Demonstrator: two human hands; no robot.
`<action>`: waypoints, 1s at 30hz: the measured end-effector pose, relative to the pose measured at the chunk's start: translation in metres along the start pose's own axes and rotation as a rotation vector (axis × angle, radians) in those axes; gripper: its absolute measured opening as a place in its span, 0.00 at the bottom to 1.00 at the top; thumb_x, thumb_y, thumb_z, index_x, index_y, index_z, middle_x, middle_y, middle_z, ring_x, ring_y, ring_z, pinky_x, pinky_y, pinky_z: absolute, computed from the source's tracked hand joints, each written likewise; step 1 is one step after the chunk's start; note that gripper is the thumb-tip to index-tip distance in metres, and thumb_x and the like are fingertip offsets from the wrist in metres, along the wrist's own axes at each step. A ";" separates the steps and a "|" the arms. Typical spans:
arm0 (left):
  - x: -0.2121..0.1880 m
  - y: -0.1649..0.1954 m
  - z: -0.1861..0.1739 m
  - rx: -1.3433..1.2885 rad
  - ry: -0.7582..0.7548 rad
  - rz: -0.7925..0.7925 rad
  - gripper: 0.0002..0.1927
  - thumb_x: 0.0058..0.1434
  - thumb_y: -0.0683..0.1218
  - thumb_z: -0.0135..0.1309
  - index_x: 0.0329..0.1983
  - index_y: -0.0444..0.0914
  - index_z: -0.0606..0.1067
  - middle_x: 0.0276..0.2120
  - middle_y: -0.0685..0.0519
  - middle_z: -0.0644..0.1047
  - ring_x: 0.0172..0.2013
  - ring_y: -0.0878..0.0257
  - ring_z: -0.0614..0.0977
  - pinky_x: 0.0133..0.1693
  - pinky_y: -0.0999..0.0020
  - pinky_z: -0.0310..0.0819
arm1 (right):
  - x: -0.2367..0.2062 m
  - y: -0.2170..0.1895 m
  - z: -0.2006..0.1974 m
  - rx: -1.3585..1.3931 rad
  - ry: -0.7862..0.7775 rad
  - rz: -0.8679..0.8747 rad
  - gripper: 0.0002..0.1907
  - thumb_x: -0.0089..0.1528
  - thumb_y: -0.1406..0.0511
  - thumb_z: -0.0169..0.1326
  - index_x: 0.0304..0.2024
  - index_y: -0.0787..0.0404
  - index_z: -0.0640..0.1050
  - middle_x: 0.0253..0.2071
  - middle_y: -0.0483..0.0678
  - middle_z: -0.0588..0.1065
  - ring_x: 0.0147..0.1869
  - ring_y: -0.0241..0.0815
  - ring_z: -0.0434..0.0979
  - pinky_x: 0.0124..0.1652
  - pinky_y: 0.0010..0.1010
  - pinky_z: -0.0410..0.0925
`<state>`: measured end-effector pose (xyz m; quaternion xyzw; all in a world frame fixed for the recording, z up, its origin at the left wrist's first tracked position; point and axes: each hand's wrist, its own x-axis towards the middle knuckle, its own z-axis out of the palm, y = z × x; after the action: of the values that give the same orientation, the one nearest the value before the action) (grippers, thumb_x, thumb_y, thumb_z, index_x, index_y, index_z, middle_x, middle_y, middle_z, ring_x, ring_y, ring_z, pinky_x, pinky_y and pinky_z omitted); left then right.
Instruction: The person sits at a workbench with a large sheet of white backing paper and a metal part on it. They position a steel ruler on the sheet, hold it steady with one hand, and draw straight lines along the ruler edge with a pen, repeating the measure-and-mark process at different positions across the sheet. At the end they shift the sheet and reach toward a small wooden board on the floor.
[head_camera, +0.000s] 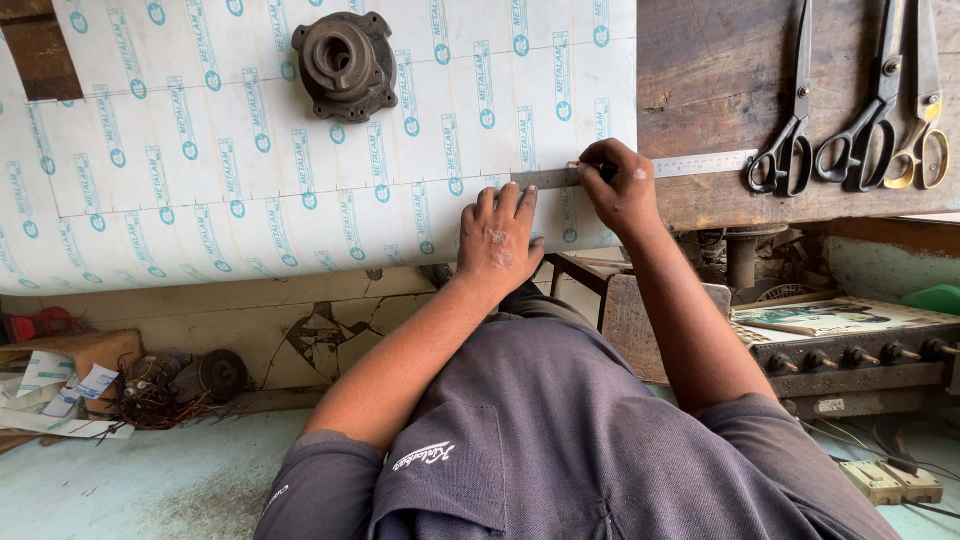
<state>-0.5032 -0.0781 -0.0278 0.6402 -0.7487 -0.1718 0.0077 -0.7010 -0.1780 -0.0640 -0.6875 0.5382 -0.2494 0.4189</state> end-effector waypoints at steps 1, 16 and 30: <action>0.000 0.000 0.000 0.004 0.009 0.004 0.41 0.53 0.58 0.64 0.67 0.36 0.68 0.60 0.44 0.67 0.56 0.50 0.69 0.50 0.53 0.71 | 0.000 0.000 0.000 0.001 -0.008 -0.006 0.04 0.65 0.71 0.58 0.41 0.67 0.78 0.36 0.53 0.82 0.40 0.40 0.84 0.42 0.30 0.76; 0.025 -0.003 -0.007 0.228 -0.023 -0.135 0.44 0.65 0.70 0.47 0.72 0.36 0.63 0.67 0.43 0.64 0.66 0.43 0.62 0.63 0.28 0.53 | -0.029 0.021 -0.041 -0.578 0.154 -0.331 0.17 0.61 0.70 0.58 0.54 0.56 0.77 0.53 0.51 0.80 0.64 0.53 0.74 0.61 0.48 0.61; 0.102 -0.011 -0.020 0.044 -0.055 -0.043 0.45 0.58 0.68 0.58 0.76 0.53 0.58 0.76 0.47 0.50 0.74 0.42 0.50 0.69 0.30 0.41 | -0.026 0.006 -0.016 -0.498 -0.011 -0.451 0.22 0.61 0.65 0.59 0.58 0.53 0.76 0.55 0.50 0.81 0.71 0.57 0.69 0.68 0.61 0.49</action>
<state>-0.5062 -0.1823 -0.0329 0.6513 -0.7382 -0.1730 -0.0308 -0.7246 -0.1585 -0.0579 -0.8720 0.4144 -0.1927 0.1751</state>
